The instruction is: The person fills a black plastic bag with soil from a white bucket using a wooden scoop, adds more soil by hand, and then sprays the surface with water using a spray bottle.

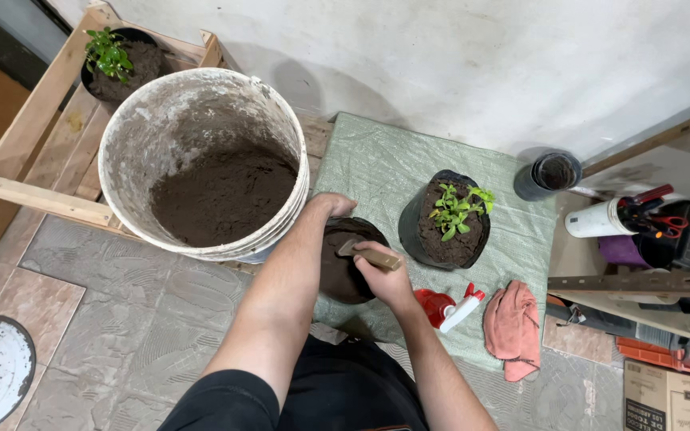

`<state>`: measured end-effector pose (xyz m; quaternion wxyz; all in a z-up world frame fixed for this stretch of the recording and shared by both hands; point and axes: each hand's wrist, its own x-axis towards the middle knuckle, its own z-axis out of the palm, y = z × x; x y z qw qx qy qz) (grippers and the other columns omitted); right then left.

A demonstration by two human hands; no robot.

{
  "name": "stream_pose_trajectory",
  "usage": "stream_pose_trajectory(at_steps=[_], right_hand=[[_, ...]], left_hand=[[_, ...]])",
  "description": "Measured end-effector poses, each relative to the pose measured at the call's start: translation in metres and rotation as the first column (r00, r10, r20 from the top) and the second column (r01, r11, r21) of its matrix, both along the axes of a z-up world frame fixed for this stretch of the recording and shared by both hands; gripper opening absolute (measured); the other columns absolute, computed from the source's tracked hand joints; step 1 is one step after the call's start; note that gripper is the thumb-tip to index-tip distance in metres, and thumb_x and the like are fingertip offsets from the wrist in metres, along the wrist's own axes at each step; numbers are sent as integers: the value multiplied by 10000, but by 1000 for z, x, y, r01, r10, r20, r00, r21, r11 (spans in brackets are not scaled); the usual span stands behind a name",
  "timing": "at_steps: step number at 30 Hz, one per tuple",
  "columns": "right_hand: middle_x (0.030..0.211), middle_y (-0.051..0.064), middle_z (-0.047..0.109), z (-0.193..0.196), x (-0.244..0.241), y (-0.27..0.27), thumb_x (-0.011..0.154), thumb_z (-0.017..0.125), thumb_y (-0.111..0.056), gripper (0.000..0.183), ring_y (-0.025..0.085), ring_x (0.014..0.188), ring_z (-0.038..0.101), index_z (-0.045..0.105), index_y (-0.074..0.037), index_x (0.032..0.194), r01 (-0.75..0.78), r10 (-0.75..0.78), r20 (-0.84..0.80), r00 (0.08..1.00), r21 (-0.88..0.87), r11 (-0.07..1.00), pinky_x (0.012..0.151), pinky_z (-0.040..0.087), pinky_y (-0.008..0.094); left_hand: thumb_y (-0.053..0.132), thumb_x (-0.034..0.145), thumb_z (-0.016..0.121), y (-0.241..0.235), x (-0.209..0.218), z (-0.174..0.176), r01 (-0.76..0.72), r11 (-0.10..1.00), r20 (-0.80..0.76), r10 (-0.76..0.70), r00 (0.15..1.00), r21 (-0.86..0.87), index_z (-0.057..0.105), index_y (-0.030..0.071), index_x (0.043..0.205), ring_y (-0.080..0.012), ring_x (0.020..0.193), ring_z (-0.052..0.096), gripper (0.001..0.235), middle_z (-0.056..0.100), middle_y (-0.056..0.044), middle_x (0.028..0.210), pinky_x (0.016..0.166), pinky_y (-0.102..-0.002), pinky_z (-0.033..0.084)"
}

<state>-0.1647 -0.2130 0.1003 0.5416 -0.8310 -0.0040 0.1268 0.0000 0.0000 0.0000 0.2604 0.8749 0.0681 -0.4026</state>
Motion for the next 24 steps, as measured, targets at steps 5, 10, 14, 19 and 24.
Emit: stream_pose_trajectory(at_steps=[5,10,14,19,24], right_hand=[[1039,196,882,0,-4,-3,913,868,-174,239,427,1075,828,920,-165,1146,-104,98,111,989,48,993,933,659,528],[1063,238,862,0,-1,-3,962,807,-228,279,500,1110,794,886,-138,1214,-204,198,117,973,46,978,966,649,613],[1083,233,860,2,-1,-7,973,801,-233,275,492,1124,789,868,-128,1217,-269,265,167,950,-1,963,977,654,603],[1040,189,867,1,-7,-11,986,810,-261,249,442,1027,825,855,-142,1200,-282,270,287,919,-1,959,860,692,544],[1000,196,859,-12,-9,-4,1011,794,-301,251,457,975,822,853,-136,1190,-257,243,299,923,8,966,804,701,565]], left_hand=[[744,1092,288,-5,-4,12,12,999,-58,-10,998,42,561,-13,1668,-413,1681,389,989,487,-229,1766,1391,-568,314],[818,1032,356,0,8,-39,38,994,-74,-30,997,100,589,48,1660,-362,1668,414,1021,524,-186,1747,1370,-561,341],[811,1035,340,1,8,-42,66,987,-125,-47,991,144,613,57,1638,-326,1672,411,1003,534,-143,1747,1389,-526,335],[792,1039,391,3,15,-60,106,981,-114,-88,990,164,625,38,1616,-323,1659,436,978,559,-147,1729,1378,-509,368],[752,1071,381,5,14,-55,105,979,-112,-86,990,173,611,26,1632,-305,1664,427,946,542,-143,1741,1391,-502,345]])
